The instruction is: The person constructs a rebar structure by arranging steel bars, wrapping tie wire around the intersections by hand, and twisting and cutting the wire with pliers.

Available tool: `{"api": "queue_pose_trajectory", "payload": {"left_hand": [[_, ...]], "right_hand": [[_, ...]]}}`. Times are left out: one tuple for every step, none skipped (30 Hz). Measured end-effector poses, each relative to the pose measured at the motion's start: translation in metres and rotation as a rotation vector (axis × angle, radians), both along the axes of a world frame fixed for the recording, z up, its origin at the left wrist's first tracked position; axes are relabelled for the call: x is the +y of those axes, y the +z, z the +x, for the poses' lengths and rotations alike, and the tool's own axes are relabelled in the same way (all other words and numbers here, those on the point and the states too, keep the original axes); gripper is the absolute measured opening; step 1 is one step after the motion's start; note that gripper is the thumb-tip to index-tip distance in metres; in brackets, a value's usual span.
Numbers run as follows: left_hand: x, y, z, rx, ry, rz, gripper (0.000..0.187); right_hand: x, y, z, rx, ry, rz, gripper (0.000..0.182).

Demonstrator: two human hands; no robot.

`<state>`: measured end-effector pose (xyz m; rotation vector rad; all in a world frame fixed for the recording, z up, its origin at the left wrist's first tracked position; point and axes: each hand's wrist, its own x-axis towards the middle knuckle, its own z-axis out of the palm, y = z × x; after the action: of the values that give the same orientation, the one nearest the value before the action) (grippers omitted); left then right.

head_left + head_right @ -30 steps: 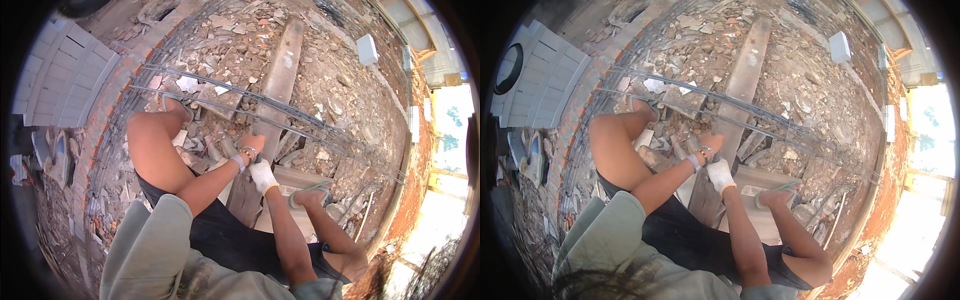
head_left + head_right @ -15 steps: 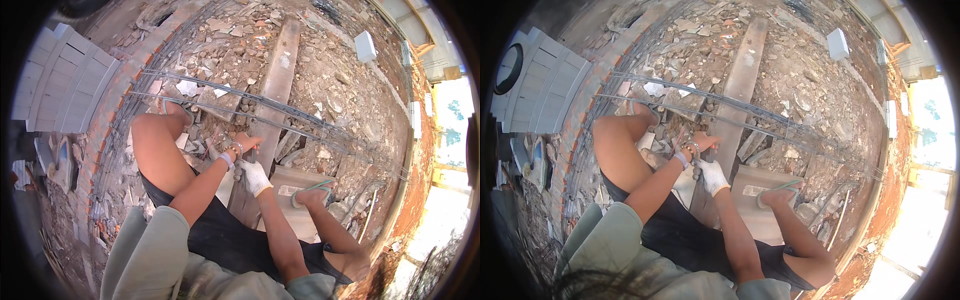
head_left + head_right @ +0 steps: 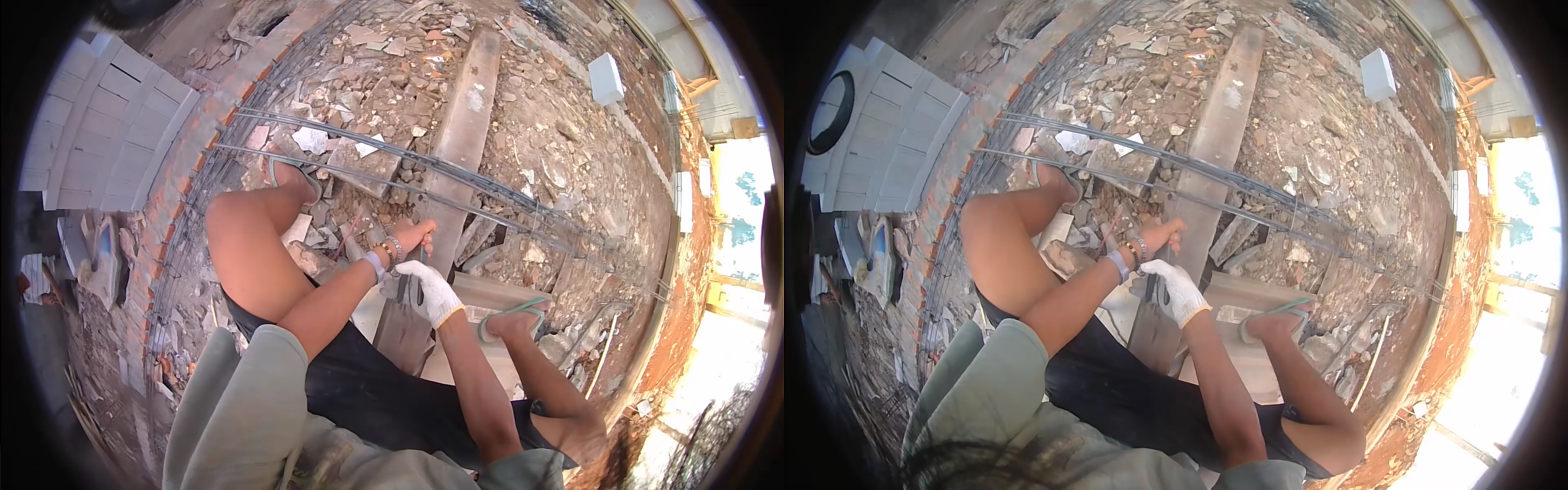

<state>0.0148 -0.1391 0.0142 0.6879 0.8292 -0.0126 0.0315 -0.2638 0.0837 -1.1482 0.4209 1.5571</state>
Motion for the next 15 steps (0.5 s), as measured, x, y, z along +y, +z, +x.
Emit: {"api": "queue_pose_trajectory", "payload": {"left_hand": [[0.001, -0.002, 0.001, -0.017, -0.008, -0.013, 0.024], [0.003, -0.005, 0.001, -0.034, -0.016, -0.024, 0.024], [0.004, -0.008, 0.001, -0.049, -0.026, -0.033, 0.024], [0.005, -0.011, 0.001, -0.052, -0.029, -0.069, 0.024], [0.005, -0.013, 0.000, -0.055, -0.033, -0.103, 0.024], [0.007, -0.012, -0.001, -0.059, -0.039, -0.135, 0.024], [0.008, -0.011, -0.002, -0.056, -0.039, -0.125, 0.024], [0.007, -0.010, -0.004, -0.056, -0.041, -0.117, 0.024], [0.005, -0.007, -0.002, -0.062, -0.042, -0.113, 0.024], [0.003, -0.011, 0.000, -0.063, -0.048, -0.090, 0.024], [0.000, -0.019, 0.001, -0.069, -0.057, -0.072, 0.025], [0.000, -0.034, 0.003, -0.075, -0.071, -0.045, 0.025], [-0.003, -0.066, 0.007, -0.109, -0.082, -0.125, 0.027], [-0.005, -0.083, 0.003, -0.105, -0.128, -0.087, 0.027], [-0.004, -0.095, -0.002, -0.101, -0.170, -0.045, 0.027]], "right_hand": [[0.002, -0.001, -0.001, -0.079, 0.061, -0.018, 0.019], [0.004, -0.003, -0.003, -0.159, 0.121, -0.033, 0.018], [0.011, 0.002, -0.009, -0.135, 0.052, -0.045, 0.017], [0.012, 0.000, -0.009, -0.120, 0.046, -0.052, 0.019], [0.012, -0.004, -0.011, -0.104, 0.038, -0.058, 0.022], [0.013, -0.006, -0.012, -0.090, 0.029, -0.061, 0.025], [0.015, -0.008, -0.013, -0.093, 0.029, -0.073, 0.026], [0.015, -0.010, -0.015, -0.098, 0.027, -0.088, 0.028], [0.014, -0.011, -0.014, -0.110, 0.027, -0.107, 0.030], [0.012, -0.014, -0.011, -0.088, 0.034, -0.095, 0.029], [0.009, -0.019, -0.011, -0.071, 0.037, -0.091, 0.029], [0.008, -0.023, -0.010, -0.054, 0.035, -0.076, 0.029], [0.007, -0.024, -0.012, -0.067, -0.001, -0.057, 0.027], [0.006, -0.034, -0.015, -0.097, -0.006, -0.047, 0.027], [0.006, -0.037, -0.021, -0.093, -0.021, -0.044, 0.027]]}}
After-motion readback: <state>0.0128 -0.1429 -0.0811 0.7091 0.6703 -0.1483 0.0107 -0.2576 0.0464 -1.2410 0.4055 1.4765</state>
